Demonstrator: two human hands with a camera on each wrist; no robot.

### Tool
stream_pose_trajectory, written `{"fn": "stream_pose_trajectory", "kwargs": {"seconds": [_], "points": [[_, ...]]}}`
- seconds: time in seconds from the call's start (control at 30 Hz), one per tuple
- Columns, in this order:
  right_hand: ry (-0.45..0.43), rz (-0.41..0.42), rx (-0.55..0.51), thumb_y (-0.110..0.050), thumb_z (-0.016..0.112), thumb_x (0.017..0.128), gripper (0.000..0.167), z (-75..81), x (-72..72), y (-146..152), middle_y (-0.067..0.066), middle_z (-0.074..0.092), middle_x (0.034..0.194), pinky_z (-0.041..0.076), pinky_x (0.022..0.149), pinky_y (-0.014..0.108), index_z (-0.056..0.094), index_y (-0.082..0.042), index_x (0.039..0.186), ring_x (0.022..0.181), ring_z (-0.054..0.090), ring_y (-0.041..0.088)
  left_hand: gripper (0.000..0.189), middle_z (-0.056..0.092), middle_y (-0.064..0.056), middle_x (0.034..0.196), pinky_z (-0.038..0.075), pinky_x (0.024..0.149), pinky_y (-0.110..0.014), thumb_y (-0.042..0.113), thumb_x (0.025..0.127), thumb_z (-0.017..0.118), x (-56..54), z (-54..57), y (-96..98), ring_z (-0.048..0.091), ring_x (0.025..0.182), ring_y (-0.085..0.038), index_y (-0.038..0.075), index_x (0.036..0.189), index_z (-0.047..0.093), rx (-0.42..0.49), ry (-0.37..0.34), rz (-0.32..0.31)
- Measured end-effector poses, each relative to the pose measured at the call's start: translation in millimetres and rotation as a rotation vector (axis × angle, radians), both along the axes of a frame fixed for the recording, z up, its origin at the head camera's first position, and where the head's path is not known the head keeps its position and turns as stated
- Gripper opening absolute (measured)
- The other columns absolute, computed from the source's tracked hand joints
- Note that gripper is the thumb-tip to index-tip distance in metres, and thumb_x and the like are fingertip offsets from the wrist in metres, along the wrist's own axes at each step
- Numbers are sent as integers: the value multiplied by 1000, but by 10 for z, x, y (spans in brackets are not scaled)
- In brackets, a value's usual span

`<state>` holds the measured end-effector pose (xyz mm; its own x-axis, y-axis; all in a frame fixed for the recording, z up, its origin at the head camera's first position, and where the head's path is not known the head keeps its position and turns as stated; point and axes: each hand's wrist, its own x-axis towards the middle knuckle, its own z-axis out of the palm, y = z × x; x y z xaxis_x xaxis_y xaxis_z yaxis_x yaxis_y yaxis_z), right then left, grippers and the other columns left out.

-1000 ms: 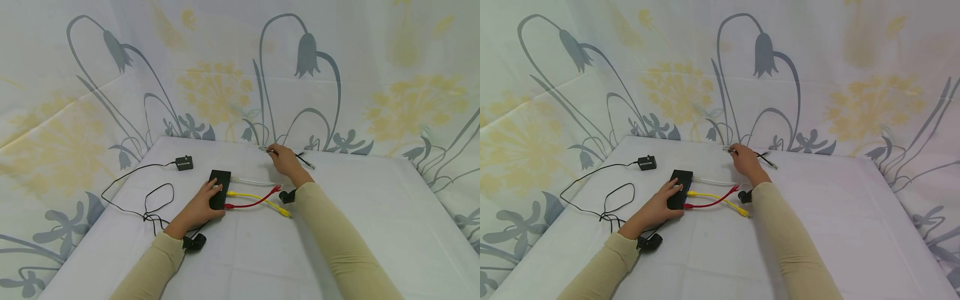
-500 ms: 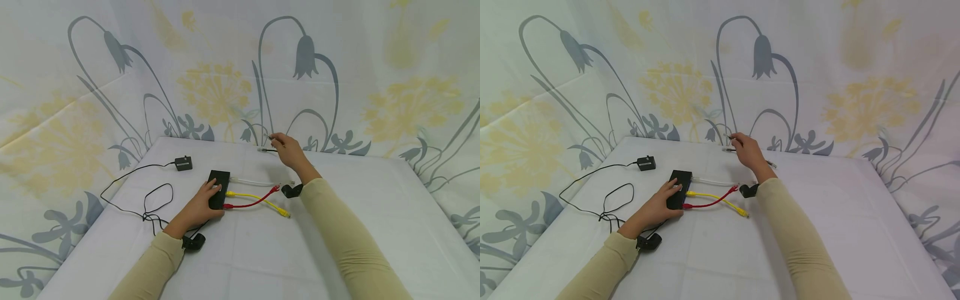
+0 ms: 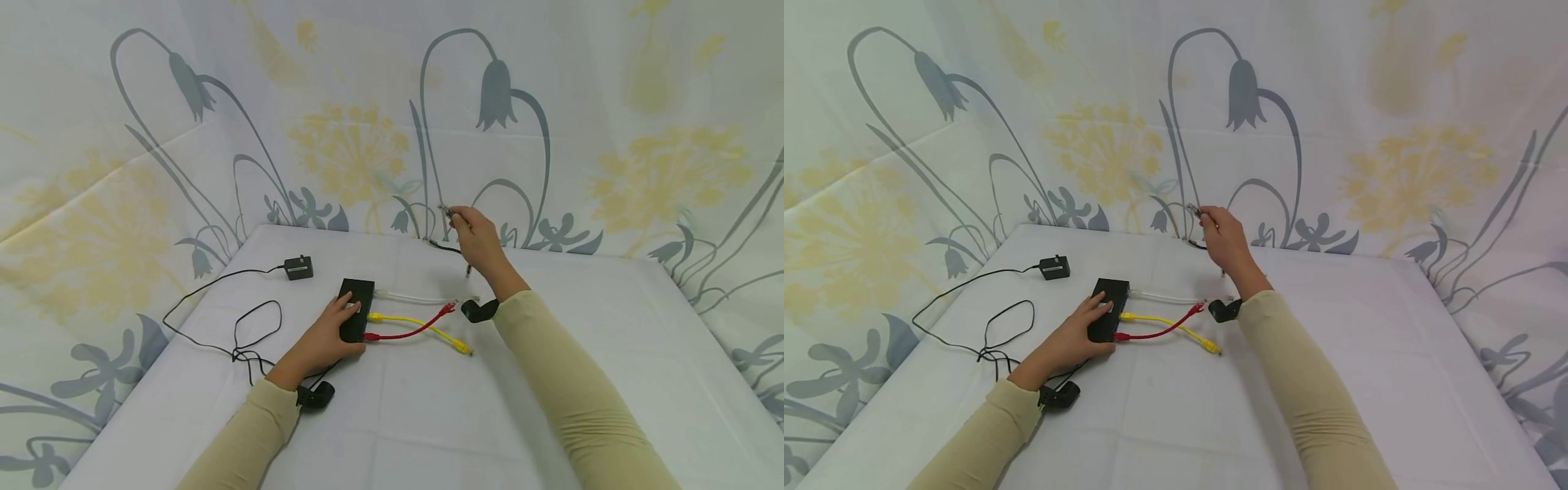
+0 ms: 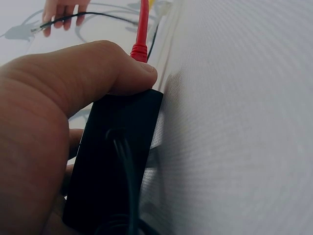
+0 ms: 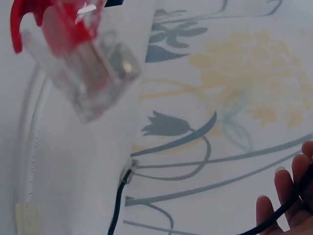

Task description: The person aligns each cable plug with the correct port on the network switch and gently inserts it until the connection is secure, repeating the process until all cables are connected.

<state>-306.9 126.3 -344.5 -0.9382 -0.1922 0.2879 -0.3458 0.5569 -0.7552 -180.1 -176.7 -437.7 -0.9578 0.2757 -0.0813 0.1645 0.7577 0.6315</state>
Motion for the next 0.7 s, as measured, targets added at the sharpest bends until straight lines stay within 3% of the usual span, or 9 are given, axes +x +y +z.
{"fn": "stream_pose_trajectory", "kwargs": {"seconds": [0.13,0.37,0.57,0.7], "points": [[39,-21,-23,-31,33,106,43,13,32,-4,16,59,123,46,88,46,50,-10,140,109,57,31,85,12,-1,164,23,115,-60,37,81,75,5,10,-2,1,152,-31,17,152,33,5,-1,-4],[189,-34,43,-29,41,104,32,14,82,-37,11,62,95,42,66,37,53,-12,128,72,51,24,85,13,-2,164,23,115,-59,37,81,75,4,14,-3,2,152,-32,16,152,33,4,2,-6],[272,-2,146,-23,45,103,22,-10,113,-91,12,67,94,44,63,35,58,-10,115,68,54,22,84,13,-2,164,24,114,-60,37,81,75,-6,6,-5,3,152,-33,17,152,34,1,3,-4],[261,43,199,-21,52,101,18,7,149,-132,11,69,97,45,65,35,60,-12,113,70,55,22,84,13,-2,164,24,114,-59,36,81,75,-1,10,1,3,152,-33,16,152,34,2,-1,-4]]}}
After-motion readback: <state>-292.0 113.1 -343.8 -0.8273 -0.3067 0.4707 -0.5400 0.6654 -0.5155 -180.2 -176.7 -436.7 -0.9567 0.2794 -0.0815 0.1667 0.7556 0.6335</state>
